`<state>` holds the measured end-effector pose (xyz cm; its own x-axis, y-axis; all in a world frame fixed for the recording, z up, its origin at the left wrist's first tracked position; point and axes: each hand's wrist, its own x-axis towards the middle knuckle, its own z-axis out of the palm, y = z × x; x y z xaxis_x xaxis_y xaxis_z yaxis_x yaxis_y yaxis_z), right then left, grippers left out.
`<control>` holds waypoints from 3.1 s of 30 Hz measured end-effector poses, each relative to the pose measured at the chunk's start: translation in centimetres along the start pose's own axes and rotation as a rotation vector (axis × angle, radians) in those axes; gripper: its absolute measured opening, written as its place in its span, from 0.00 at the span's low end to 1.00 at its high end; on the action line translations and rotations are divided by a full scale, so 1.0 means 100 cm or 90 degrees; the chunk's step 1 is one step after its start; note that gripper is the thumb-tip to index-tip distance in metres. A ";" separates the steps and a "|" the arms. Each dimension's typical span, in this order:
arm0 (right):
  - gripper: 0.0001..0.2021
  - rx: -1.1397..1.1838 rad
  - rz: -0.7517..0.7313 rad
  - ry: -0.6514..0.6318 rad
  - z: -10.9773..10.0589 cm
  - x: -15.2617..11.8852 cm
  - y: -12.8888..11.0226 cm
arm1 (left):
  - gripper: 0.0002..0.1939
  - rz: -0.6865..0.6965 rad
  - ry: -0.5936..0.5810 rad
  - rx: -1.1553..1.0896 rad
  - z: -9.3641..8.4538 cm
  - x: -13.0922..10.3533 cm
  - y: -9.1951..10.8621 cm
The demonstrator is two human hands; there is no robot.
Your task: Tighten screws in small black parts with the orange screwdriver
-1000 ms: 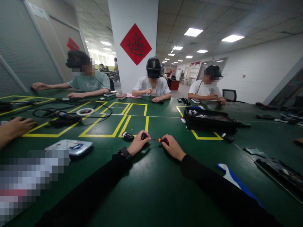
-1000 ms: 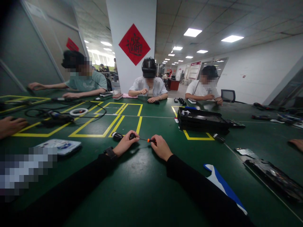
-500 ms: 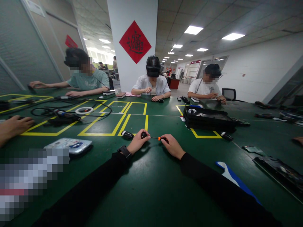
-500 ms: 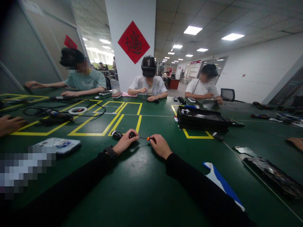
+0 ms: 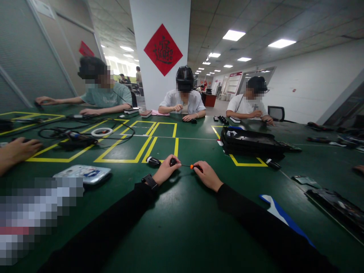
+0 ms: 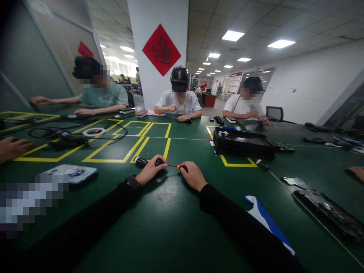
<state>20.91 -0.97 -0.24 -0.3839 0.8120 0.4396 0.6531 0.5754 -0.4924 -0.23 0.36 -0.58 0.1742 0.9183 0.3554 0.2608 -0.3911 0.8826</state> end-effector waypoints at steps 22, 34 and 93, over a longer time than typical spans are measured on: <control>0.05 0.038 0.012 0.026 -0.001 -0.001 -0.001 | 0.11 -0.022 0.013 0.006 0.000 -0.001 0.006; 0.06 0.017 -0.014 0.006 0.001 0.000 -0.001 | 0.11 -0.016 0.001 0.002 0.000 0.000 0.004; 0.10 0.023 -0.021 -0.006 0.000 0.002 0.002 | 0.10 -0.018 0.008 0.009 -0.001 -0.001 0.001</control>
<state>20.93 -0.73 -0.28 -0.4112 0.7931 0.4494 0.6157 0.6052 -0.5046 -0.30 0.25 -0.47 0.1547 0.9300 0.3335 0.2792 -0.3650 0.8882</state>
